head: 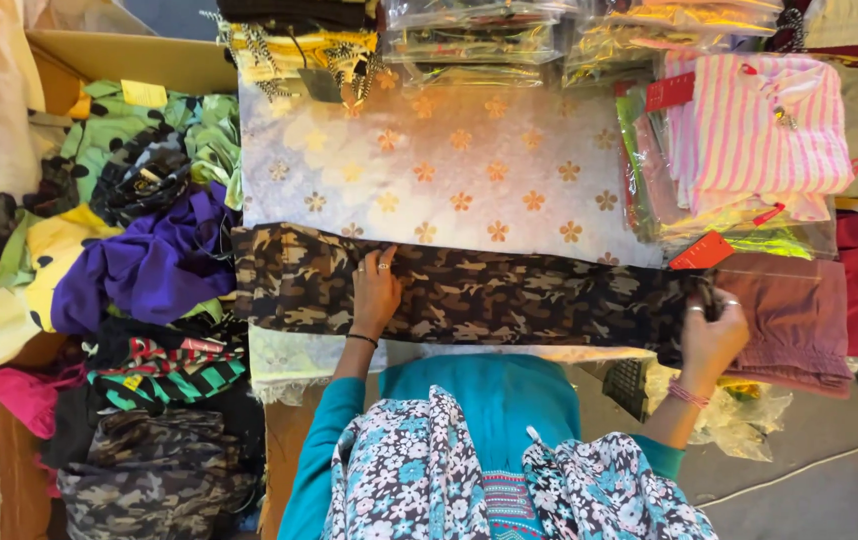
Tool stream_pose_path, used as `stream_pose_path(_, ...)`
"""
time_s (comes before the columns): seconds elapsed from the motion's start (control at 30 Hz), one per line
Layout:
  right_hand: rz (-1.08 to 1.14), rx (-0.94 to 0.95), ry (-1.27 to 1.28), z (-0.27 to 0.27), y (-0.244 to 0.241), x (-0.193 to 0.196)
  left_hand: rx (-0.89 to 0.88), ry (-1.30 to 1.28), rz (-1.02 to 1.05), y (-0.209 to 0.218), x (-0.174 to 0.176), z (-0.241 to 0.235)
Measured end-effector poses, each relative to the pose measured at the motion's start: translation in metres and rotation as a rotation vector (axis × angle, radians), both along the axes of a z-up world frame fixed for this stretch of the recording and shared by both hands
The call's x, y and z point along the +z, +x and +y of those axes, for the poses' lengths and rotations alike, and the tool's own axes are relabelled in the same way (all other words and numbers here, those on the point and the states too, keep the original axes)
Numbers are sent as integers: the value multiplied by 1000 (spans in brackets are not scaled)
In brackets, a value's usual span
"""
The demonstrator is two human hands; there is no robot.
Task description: The person folds a pair of camouflage-patterned pants on a table, smoothing them out before placing them on a stack. They then pick up a striped shirt, fold it neatly, and place it on the same stack.
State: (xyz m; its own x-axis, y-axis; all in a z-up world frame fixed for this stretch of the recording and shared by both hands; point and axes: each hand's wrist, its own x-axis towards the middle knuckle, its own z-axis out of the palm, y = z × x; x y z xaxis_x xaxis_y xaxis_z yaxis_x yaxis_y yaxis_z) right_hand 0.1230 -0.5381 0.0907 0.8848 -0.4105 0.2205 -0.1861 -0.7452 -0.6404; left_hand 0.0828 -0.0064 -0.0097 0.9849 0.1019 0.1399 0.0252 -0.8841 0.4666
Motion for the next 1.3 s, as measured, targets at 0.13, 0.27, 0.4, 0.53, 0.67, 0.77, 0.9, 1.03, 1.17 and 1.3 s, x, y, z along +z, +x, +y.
stream_pose_path(0.13,144,143,194,47,1,-15,40,37,-117,-5,2,-11)
stream_pose_path(0.27,359,445,418,121,-7,-11,53,33,-99,-8,-4,-14)
stream_pose_path(0.4,336,474,469,126,-12,-42,52,60,-113,-12,-6,-15)
stream_pose_path(0.53,156,245,-48,103,-8,-86,50,112,-121,-12,-18,-14)
stream_pose_path(0.67,195,179,0,75,4,-158,74,74,-144,-9,2,-17)
stream_pose_path(0.77,122,257,-78,92,19,-150,72,53,-138,-10,3,-15)
stream_pose_path(0.9,138,238,-73,105,36,-148,71,25,-96,-12,4,-15)
stream_pose_path(1.03,42,226,-339,137,32,-84,61,4,-82,-14,2,-15)
stream_pose_path(1.17,377,472,-99,187,17,-58,57,22,-99,-13,0,-14)
stream_pose_path(1.3,443,719,-110,221,5,-58,61,-8,-84,-13,4,-15)
